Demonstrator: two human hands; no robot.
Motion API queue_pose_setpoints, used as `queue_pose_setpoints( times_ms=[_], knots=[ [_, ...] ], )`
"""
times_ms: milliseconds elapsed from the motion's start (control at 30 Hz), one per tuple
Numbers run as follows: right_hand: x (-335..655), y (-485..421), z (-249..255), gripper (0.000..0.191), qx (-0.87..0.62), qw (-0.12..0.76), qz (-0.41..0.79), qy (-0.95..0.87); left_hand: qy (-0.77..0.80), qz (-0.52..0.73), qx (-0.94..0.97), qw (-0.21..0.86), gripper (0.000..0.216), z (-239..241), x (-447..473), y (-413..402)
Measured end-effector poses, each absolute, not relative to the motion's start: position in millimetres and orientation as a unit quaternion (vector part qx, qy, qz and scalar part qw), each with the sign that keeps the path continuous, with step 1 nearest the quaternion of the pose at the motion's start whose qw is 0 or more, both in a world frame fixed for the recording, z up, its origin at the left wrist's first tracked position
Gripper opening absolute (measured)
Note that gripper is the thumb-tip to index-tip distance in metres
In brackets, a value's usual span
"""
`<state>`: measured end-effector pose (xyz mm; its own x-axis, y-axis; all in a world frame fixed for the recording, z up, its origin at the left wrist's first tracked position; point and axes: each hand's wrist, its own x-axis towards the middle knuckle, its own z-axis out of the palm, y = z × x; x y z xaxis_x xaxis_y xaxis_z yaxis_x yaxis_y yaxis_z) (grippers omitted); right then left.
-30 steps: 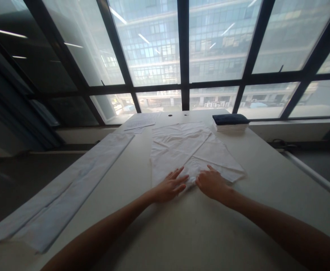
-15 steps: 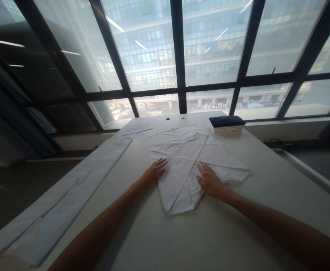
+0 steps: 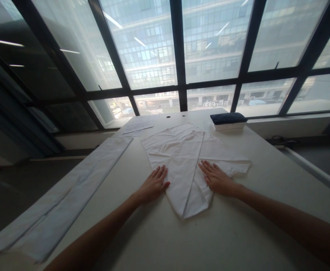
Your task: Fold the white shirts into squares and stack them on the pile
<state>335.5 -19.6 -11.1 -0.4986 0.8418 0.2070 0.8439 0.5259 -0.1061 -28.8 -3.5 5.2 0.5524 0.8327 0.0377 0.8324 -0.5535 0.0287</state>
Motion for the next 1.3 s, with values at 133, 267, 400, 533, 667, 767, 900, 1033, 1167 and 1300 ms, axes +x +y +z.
queue_pose_setpoints(
  times_ms=[133, 267, 400, 533, 667, 767, 900, 1033, 1167, 1300],
  knots=[
    [375, -16, -6, 0.057, -0.451, 0.091, 0.001, -0.888, 0.445, 0.025, 0.895, 0.012, 0.077, 9, -15, -36],
    [405, -12, -9, 0.057, -0.501, 0.117, -0.037, -0.857, 0.416, 0.04, 0.908, 0.009, 0.07, 17, -3, -59],
    [413, -13, -18, 0.059, -0.579, 0.205, -0.07, -0.786, 0.383, 0.063, 0.922, 0.002, 0.053, 32, -1, -48],
    [402, -20, -27, 0.059, -0.634, 0.26, -0.084, -0.723, 0.442, 0.15, 0.884, -0.005, 0.054, 39, -14, 11],
    [390, -30, -40, 0.061, -0.665, 0.209, -0.094, -0.711, 0.521, 0.188, 0.833, -0.013, 0.063, 29, -43, 80],
    [390, -33, -45, 0.06, -0.667, 0.166, -0.098, -0.719, 0.545, 0.165, 0.822, -0.001, 0.066, 16, -69, 107],
    [398, -29, -44, 0.059, -0.657, 0.134, -0.107, -0.734, 0.517, 0.146, 0.844, 0.001, 0.068, 8, -90, 105],
    [415, -15, -45, 0.059, -0.619, 0.134, -0.111, -0.766, 0.514, 0.141, 0.846, -0.004, 0.067, 10, -94, 86],
    [445, 10, -46, 0.058, -0.562, 0.143, -0.115, -0.807, 0.523, 0.138, 0.84, -0.03, 0.064, 11, -92, 55],
    [480, 40, -38, 0.057, -0.516, 0.137, -0.093, -0.84, 0.51, 0.141, 0.847, -0.046, 0.059, 9, -89, 12]
  ],
)
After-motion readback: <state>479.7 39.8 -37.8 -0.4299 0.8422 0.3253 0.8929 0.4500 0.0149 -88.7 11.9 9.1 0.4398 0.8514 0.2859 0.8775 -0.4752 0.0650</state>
